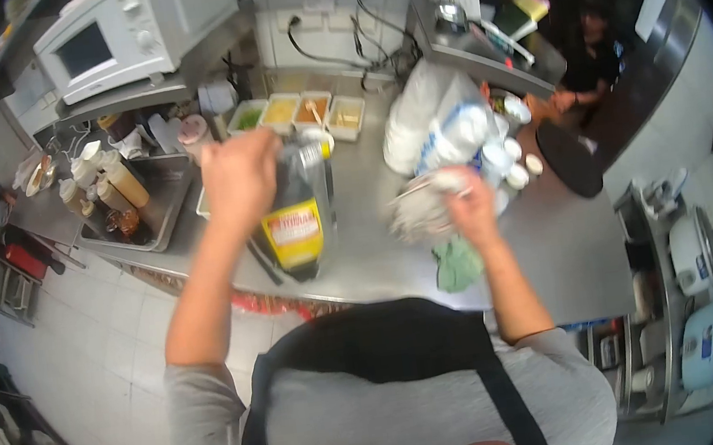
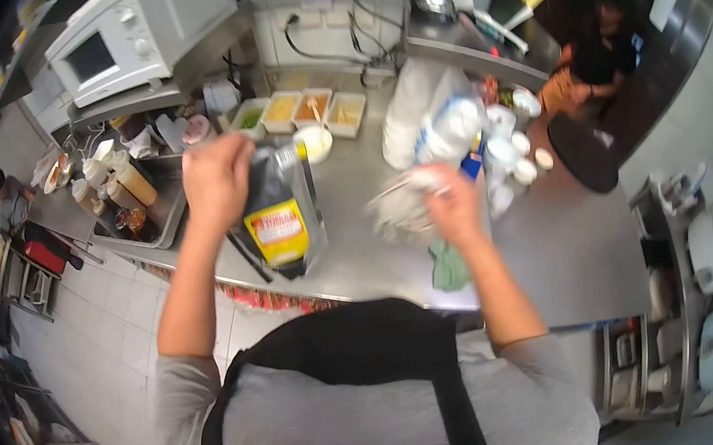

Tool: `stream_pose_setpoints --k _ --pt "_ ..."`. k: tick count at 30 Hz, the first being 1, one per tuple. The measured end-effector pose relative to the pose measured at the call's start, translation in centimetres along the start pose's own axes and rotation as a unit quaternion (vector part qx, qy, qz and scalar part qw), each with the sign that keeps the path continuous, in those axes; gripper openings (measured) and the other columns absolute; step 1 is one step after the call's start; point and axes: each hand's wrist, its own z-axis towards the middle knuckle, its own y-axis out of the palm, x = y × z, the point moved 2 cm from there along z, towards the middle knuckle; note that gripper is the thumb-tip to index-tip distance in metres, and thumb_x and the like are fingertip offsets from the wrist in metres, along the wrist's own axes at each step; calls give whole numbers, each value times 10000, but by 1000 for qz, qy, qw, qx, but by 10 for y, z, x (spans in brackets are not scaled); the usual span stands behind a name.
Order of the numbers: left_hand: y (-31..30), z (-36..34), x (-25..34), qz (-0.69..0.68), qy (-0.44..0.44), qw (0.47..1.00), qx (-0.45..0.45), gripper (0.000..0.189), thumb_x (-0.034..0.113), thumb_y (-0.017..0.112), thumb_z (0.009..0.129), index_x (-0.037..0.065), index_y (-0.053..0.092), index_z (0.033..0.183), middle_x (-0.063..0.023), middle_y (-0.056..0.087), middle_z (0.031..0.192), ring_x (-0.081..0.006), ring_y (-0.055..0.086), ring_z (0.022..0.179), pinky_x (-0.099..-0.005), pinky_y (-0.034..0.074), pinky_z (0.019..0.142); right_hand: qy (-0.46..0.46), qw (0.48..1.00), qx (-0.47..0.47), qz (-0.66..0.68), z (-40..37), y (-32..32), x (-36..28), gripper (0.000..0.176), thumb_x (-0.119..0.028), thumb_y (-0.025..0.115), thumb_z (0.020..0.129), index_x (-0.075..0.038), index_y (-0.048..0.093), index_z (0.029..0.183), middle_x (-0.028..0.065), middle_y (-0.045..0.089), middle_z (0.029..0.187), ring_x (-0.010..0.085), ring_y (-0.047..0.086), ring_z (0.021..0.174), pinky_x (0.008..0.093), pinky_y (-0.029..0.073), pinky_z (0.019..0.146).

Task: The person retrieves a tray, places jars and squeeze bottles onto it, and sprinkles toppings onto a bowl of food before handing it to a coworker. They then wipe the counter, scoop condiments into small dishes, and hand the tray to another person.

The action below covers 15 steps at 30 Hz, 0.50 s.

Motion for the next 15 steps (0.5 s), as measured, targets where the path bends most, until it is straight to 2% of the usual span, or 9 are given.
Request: stream_pose_setpoints --k 1,2,3,6,8,9,11,14,15 --pt "7 11 0 -15 -1 1000 -4 113 194 561 838 85 590 843 -147 613 749 -355 588 707 -430 431 615 68 995 76 8 -10 -33 11 264 2 585 788 -25 602 1050 77 640 968 166 599 921 295 459 839" --pt "18 22 2 -23 -7 999 -25 117 206 552 848 94 579 865 -164 606 745 -376 584 711 -450 442 598 23 986 111 -122 -10 -67 -9 274 -78 618 825 -27 569 1090 71 617 1004 169 581 937 297 447 851" --pt "36 33 0 1 -21 998 -60 123 215 547 852 99 578 875 -171 608 752 -377 587 728 -461 442 610 19 971 173 -165 -18 -96 -4 309 -111 623 832 -32 528 1115 69 583 1038 172 557 957 297 436 863" --pt "87 66 6 12 -38 992 -119 152 212 564 835 76 578 901 -191 617 806 -396 591 790 -465 455 662 208 927 234 -205 -60 -167 20 319 -169 667 805 -61 529 1071 82 609 958 168 576 886 293 459 807" --pt "133 85 -2 -28 -42 991 -126 157 198 560 832 66 581 915 -201 615 813 -401 588 803 -455 461 685 272 900 237 -245 -93 -195 49 289 -175 664 804 -69 539 1042 90 629 898 173 589 836 291 470 773" --pt "145 95 3 -35 -73 982 -171 224 251 548 839 99 623 984 -204 637 911 -390 592 904 -458 468 767 299 892 222 -255 -110 -205 68 302 -186 666 804 -72 543 1055 103 636 902 192 599 837 301 474 772" --pt "170 110 12 -44 -99 980 -164 218 253 542 835 90 615 960 -205 635 914 -391 589 909 -453 464 774 348 878 190 -267 -141 -215 109 329 -207 670 802 -78 551 1080 129 648 909 232 619 838 322 482 768" --pt "209 135 20 -13 -103 982 -158 223 252 523 835 73 601 942 -207 632 917 -395 588 909 -453 464 784 441 836 89 -314 -167 -219 161 417 -231 680 792 -65 551 1151 177 620 1061 309 599 959 373 469 835" --pt "219 143 23 -1 -99 983 -154 234 255 511 839 68 598 950 -206 632 926 -394 588 911 -451 465 788 386 845 91 -358 -170 -219 181 437 -230 681 787 -58 548 1166 188 592 1109 325 572 1005 383 454 862"
